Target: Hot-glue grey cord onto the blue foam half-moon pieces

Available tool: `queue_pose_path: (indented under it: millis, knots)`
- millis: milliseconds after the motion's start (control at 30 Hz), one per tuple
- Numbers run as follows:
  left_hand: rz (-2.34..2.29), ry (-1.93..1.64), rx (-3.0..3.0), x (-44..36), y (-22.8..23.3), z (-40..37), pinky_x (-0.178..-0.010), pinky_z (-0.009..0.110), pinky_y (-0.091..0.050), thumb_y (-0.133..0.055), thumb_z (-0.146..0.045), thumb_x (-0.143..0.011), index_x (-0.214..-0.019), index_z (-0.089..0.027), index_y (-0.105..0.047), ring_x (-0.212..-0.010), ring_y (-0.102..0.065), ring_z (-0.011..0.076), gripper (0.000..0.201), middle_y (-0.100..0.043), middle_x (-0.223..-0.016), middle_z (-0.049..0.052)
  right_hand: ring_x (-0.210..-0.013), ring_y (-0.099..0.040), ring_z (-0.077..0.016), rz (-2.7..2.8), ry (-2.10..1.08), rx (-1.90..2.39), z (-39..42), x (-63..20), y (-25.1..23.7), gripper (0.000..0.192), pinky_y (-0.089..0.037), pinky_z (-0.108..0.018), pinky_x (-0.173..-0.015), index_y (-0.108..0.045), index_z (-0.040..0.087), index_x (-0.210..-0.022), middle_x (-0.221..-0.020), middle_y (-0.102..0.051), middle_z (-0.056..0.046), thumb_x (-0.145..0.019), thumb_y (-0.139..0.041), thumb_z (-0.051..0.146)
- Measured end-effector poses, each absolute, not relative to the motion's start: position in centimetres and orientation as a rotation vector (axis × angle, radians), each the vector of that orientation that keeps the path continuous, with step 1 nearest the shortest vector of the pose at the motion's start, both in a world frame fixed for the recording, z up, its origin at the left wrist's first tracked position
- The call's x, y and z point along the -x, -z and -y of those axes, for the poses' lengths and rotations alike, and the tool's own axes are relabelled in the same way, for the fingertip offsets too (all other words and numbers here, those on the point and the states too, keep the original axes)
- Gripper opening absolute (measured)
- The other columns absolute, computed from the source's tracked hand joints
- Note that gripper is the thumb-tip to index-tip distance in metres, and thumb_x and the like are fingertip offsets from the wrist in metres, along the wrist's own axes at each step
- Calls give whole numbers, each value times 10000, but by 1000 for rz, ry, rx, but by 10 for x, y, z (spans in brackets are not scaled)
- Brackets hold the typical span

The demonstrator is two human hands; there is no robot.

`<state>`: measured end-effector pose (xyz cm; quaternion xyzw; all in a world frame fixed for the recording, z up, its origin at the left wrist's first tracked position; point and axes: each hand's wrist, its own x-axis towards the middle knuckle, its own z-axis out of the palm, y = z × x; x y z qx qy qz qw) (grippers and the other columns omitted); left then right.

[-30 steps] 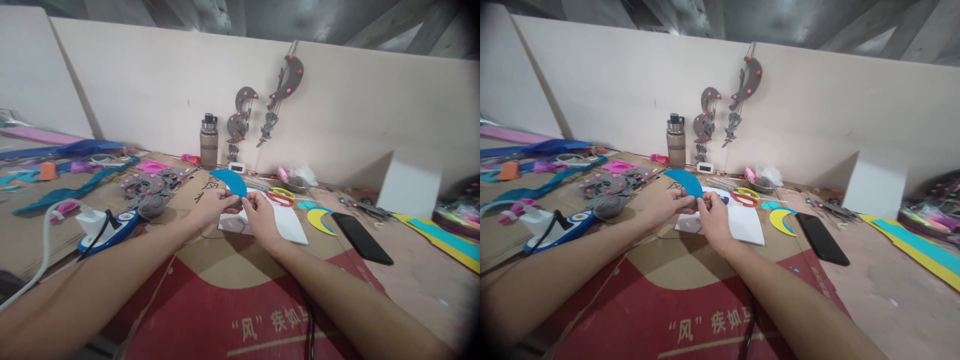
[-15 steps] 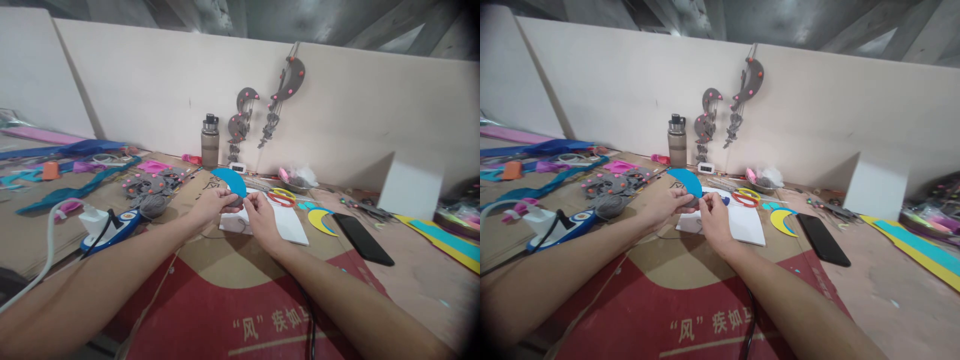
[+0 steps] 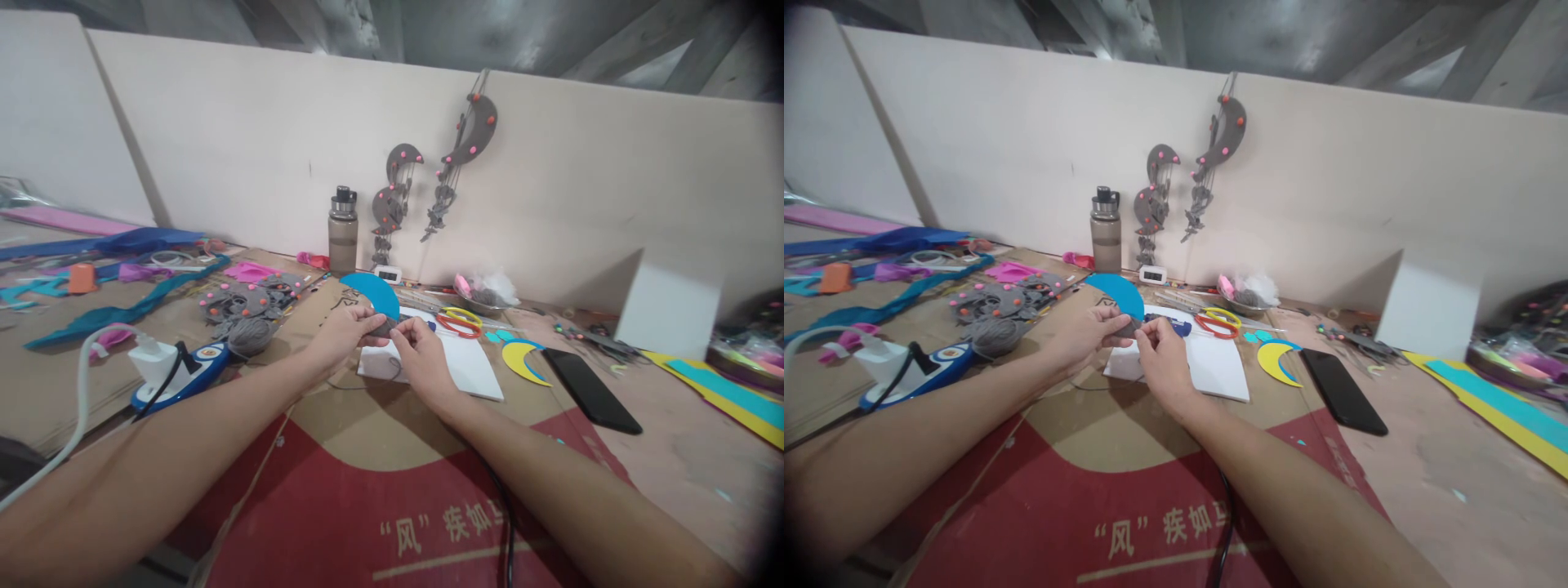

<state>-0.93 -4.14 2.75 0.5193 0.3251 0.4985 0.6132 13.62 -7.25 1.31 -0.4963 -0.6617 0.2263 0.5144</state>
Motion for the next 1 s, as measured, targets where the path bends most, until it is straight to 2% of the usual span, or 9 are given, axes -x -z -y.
queue_pose_path:
  millis: [267,433,567,733,833,900,1000]
  knots:
    - [-649,-1226,-1168,12,-29,38,-673,234,-531,-676,-295,-744,-783,-104,-620,-765,-649,137,203,-685,-842,83,-658,-484,-140,1654,-541,1190,70,-137,-8,169,-367,-258,-618,-485,213,-721,-682,-535,26,-831,-457,339]
    - [-551,-1188,-1107,11,-29,39,-713,248,-540,-698,-256,-726,-722,-111,-569,-749,-659,135,193,-681,-777,58,-716,-504,-138,1739,-562,1147,69,-135,-1,143,-375,-255,-660,-531,207,-806,-765,-581,20,-839,-453,323]
    - [-564,-1231,-1100,12,-30,40,-731,251,-541,-694,-246,-730,-715,-107,-577,-720,-655,123,182,-676,-768,56,-705,-498,-138,1737,-552,1129,70,-135,-9,194,-372,-257,-661,-525,202,-767,-739,-567,19,-856,-436,351]
    - [-583,-1294,-1116,13,-32,37,-755,262,-538,-660,-260,-761,-776,-105,-616,-711,-648,111,162,-678,-830,60,-762,-509,-162,1657,-319,1192,58,-153,-26,200,-393,-295,-719,-526,195,-866,-821,-575,-21,-869,-400,349]
    - [-593,-1353,-1113,15,-31,35,-768,281,-537,-665,-270,-756,-764,-115,-611,-746,-648,122,165,-673,-829,56,-874,-497,-212,1806,-26,1420,45,-169,-21,132,-372,-370,-828,-543,187,-851,-889,-564,-67,-804,-503,303]
    - [-604,-1388,-1117,15,-31,34,-774,292,-536,-668,-274,-753,-768,-117,-612,-751,-645,124,167,-667,-822,52,-917,-492,-234,1897,20,1569,37,-176,-13,135,-373,-392,-853,-550,179,-857,-922,-538,-93,-764,-550,276]
    - [-620,-1393,-1114,15,-31,33,-775,302,-535,-660,-268,-759,-778,-116,-608,-746,-645,126,162,-665,-825,55,-947,-498,-230,1987,30,1604,34,-179,-2,217,-392,-373,-875,-529,161,-972,-1014,-486,-118,-763,-531,220]
